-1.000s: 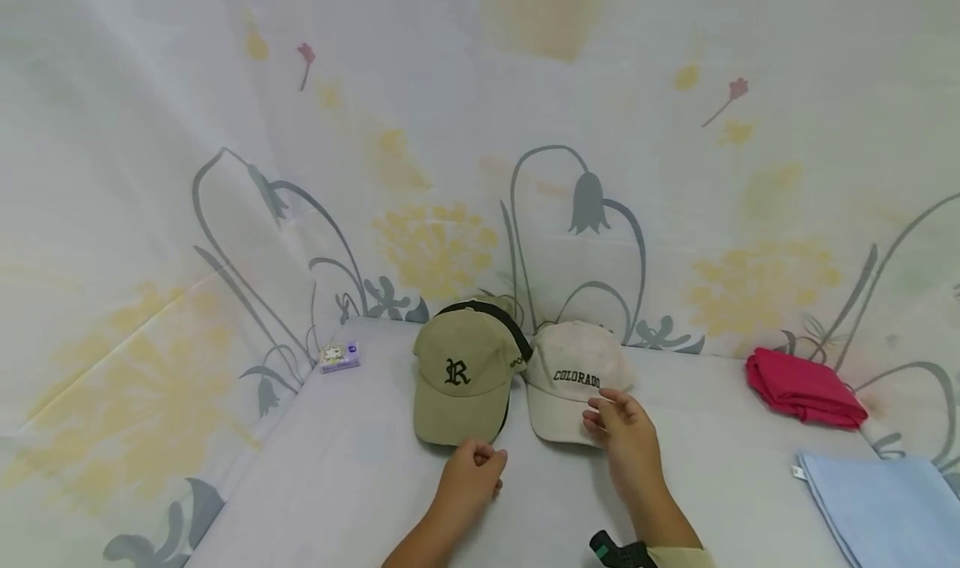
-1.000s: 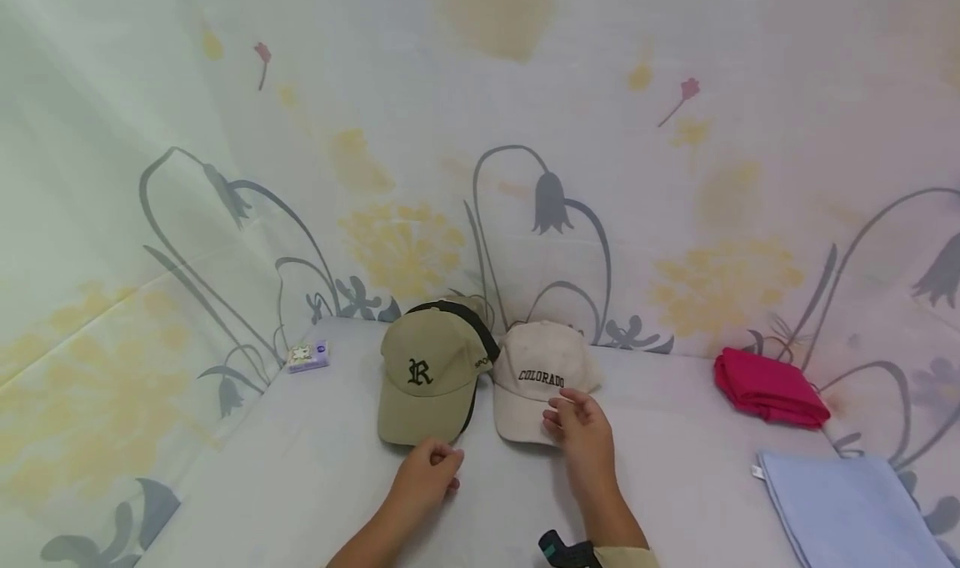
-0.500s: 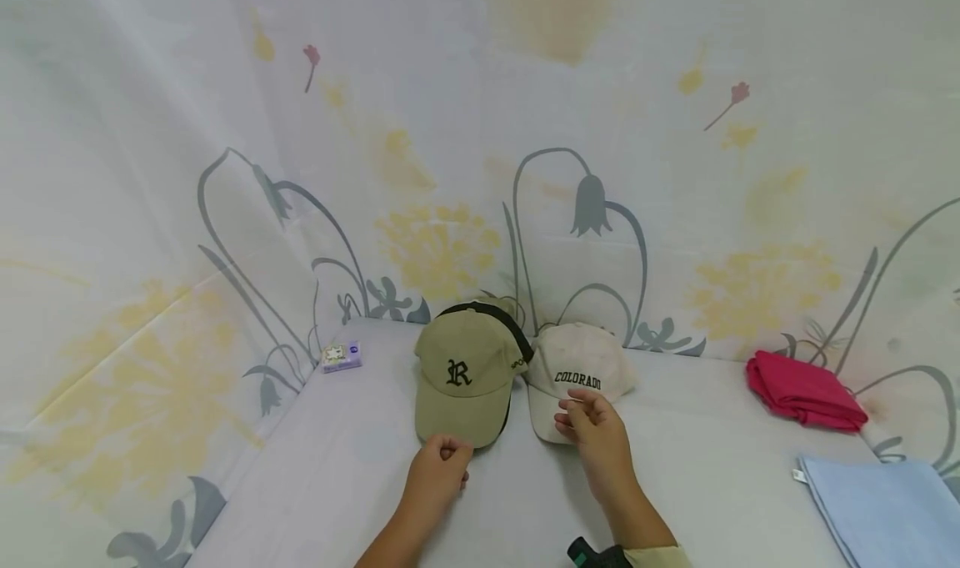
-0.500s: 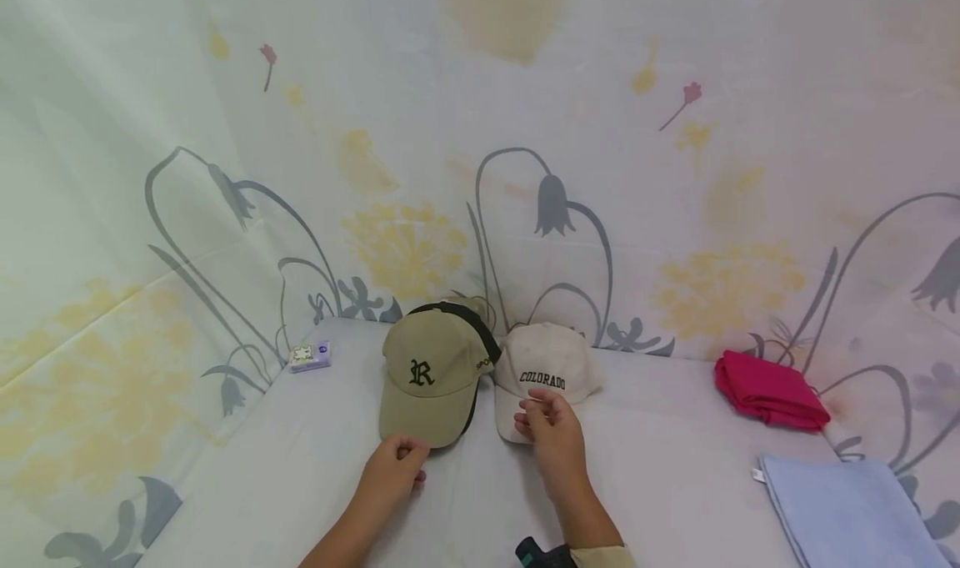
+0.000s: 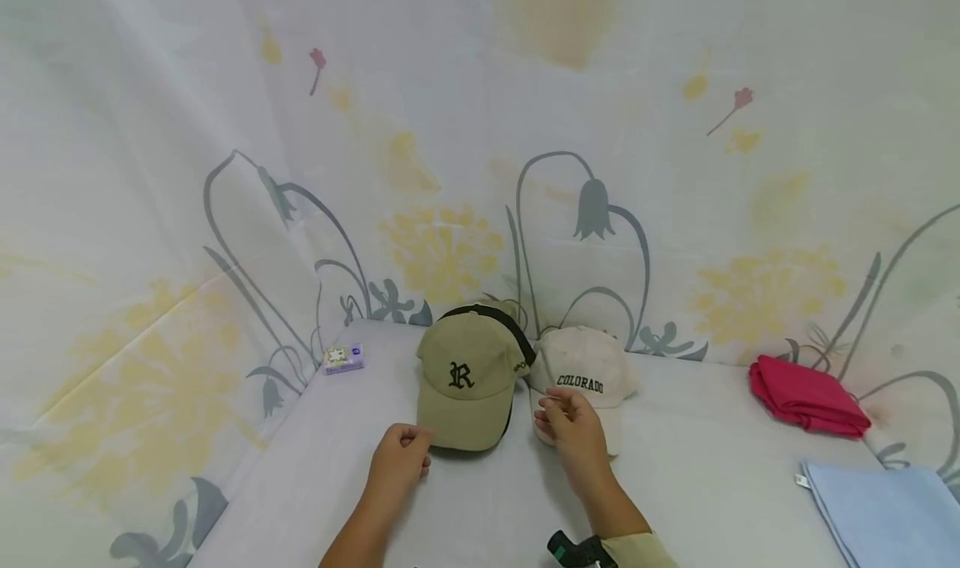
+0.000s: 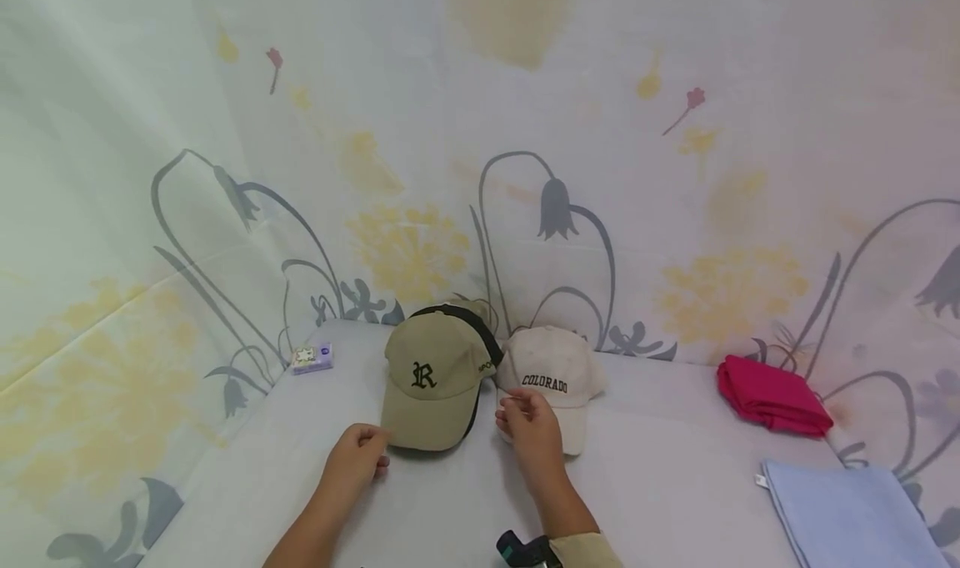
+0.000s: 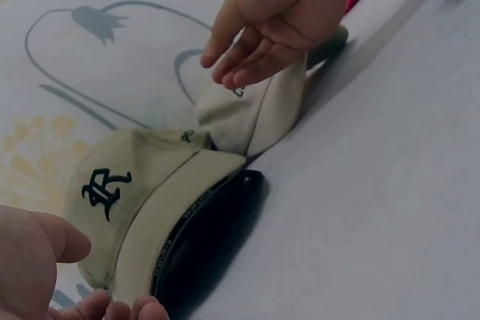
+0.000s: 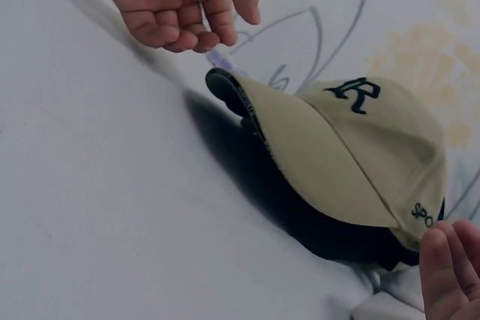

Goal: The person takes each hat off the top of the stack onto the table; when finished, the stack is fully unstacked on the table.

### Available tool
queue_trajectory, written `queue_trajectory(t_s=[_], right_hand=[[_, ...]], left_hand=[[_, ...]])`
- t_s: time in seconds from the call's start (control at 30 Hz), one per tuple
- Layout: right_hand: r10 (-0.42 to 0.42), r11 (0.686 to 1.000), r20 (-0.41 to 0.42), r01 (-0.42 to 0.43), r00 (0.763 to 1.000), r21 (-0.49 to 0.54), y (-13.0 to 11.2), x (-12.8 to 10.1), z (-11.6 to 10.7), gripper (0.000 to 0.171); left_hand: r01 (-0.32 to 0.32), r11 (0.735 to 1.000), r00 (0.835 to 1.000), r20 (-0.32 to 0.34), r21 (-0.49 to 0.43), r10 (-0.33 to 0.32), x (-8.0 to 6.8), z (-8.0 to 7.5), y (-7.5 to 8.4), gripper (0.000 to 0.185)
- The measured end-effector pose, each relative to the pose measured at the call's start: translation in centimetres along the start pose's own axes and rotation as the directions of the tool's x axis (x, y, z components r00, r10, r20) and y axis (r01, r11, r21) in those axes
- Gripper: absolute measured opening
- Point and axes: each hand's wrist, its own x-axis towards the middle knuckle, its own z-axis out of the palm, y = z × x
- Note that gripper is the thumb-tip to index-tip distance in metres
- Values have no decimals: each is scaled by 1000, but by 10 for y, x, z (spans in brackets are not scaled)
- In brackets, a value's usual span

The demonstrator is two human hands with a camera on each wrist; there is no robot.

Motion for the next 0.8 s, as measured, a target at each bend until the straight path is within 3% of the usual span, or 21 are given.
queue_trajectory(t_s=[0.2,0.47,0.8], right_hand=[[-18,1000,-1,18,1000,8,5,6,14,31],[-10,999,41,12,999,-33,7,13,26,35],[-28,983,-67,15,997,-183,8,31,45,48]], left_hand=[[31,998,999,-35,-51,-32,8,-8,-3,41],[73,995,997,-6,-67,-74,21,-7,-2,52],[74,995,997,-24,-61,-75,37,-5,0,55]])
